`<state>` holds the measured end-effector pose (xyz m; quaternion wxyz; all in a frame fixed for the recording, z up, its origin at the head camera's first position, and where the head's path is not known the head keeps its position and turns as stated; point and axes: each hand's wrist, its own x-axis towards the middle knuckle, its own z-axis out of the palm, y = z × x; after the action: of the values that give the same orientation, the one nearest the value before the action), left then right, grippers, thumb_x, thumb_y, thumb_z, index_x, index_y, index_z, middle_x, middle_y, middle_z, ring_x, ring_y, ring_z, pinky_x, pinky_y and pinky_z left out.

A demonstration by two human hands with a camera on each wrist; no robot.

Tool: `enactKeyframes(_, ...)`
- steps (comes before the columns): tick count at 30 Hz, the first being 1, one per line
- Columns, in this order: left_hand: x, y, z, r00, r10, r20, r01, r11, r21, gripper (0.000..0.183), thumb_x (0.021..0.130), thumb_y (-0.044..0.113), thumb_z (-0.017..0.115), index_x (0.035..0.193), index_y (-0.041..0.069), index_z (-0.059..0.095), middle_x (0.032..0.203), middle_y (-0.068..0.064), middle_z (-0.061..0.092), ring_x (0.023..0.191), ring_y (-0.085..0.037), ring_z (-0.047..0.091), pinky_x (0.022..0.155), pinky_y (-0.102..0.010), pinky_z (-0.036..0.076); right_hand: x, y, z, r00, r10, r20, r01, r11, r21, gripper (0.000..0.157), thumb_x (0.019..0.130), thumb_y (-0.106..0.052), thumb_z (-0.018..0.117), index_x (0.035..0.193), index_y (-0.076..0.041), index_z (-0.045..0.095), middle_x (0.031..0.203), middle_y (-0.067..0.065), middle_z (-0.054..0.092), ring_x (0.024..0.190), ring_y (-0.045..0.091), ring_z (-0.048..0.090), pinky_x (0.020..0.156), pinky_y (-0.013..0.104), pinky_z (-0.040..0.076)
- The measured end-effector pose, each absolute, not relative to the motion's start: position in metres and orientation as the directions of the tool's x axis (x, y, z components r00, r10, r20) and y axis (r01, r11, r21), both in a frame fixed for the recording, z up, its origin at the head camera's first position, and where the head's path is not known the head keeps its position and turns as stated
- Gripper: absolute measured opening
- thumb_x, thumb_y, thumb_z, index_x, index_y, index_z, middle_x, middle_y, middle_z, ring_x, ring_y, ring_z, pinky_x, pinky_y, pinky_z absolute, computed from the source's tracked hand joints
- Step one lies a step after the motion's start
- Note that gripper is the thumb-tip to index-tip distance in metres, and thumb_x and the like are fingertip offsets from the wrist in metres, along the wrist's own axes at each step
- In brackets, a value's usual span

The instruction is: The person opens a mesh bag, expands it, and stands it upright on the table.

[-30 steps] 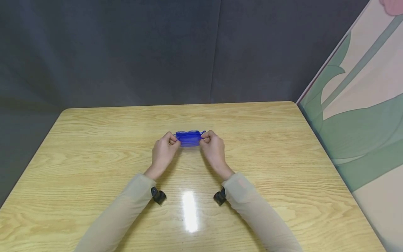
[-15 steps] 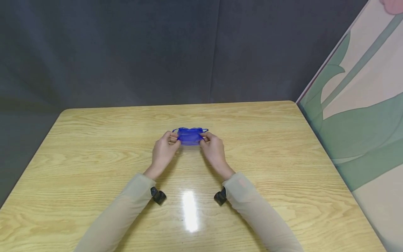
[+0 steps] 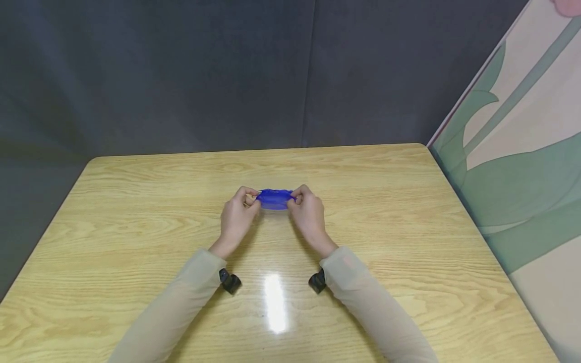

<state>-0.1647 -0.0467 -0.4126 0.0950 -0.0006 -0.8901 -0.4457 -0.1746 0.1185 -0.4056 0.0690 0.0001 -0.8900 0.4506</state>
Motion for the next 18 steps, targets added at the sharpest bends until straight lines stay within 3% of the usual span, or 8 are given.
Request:
enactKeyframes(4,-0.1646,-0.0457,-0.4121,-0.981,-0.069,0.179,0.098,0.624,0.775,0.021,0.086,0.013,0.058,0.106,0.009,0.063,0.081,-0.004,0.071,0.048,-0.008,0.045,0.043,-0.021,0.034,-0.1751,0.1178,-0.4026,-0.99,0.068,0.12,-0.053,0.615,-0.787,0.019,0.08,0.0,0.054,0.098,0.0,0.06,0.059,-0.001,0.046,0.049,0.009,0.037,0.045,0.021,0.03)
enactKeyframes(7,-0.1648,-0.0463,-0.4109,-0.984,-0.071,0.164,0.083,0.631,0.772,0.023,0.086,0.015,0.058,0.108,0.01,0.063,0.081,-0.003,0.071,0.047,-0.008,0.044,0.042,-0.021,0.033,-0.175,0.1175,-0.4002,-0.991,0.073,0.115,-0.044,0.623,-0.781,0.02,0.08,-0.001,0.054,0.1,-0.001,0.059,0.059,-0.001,0.047,0.048,0.009,0.037,0.045,0.022,0.03)
enactKeyframes(12,-0.1657,-0.0487,-0.4089,-0.987,-0.081,0.142,0.065,0.6,0.797,0.028,0.087,0.016,0.056,0.113,0.011,0.062,0.091,-0.006,0.072,0.044,-0.008,0.039,0.039,-0.02,0.029,-0.175,0.1181,-0.3986,-0.991,0.08,0.103,-0.033,0.613,-0.789,0.02,0.081,-0.004,0.054,0.101,-0.002,0.058,0.072,0.01,0.062,0.051,0.009,0.049,0.046,0.02,0.036)
enactKeyframes(15,-0.166,-0.0495,-0.409,-0.988,-0.08,0.134,0.064,0.577,0.814,0.027,0.089,0.016,0.055,0.116,0.011,0.062,0.095,-0.008,0.073,0.041,-0.009,0.035,0.037,-0.018,0.025,-0.1749,0.1192,-0.3991,-0.994,0.071,0.085,-0.027,0.585,-0.81,0.02,0.084,-0.004,0.055,0.103,-0.001,0.059,0.082,0.017,0.067,0.055,0.019,0.061,0.043,0.019,0.039)
enactKeyframes(18,-0.1661,-0.0494,-0.409,-0.99,-0.081,0.119,0.055,0.552,0.832,0.025,0.091,0.015,0.057,0.116,0.011,0.062,0.097,-0.009,0.073,0.043,-0.013,0.05,0.036,-0.017,0.026,-0.1751,0.1205,-0.4007,-0.995,0.061,0.073,-0.027,0.554,-0.832,0.022,0.085,-0.003,0.055,0.106,0.0,0.059,0.088,0.019,0.068,0.064,0.031,0.067,0.043,0.018,0.041)
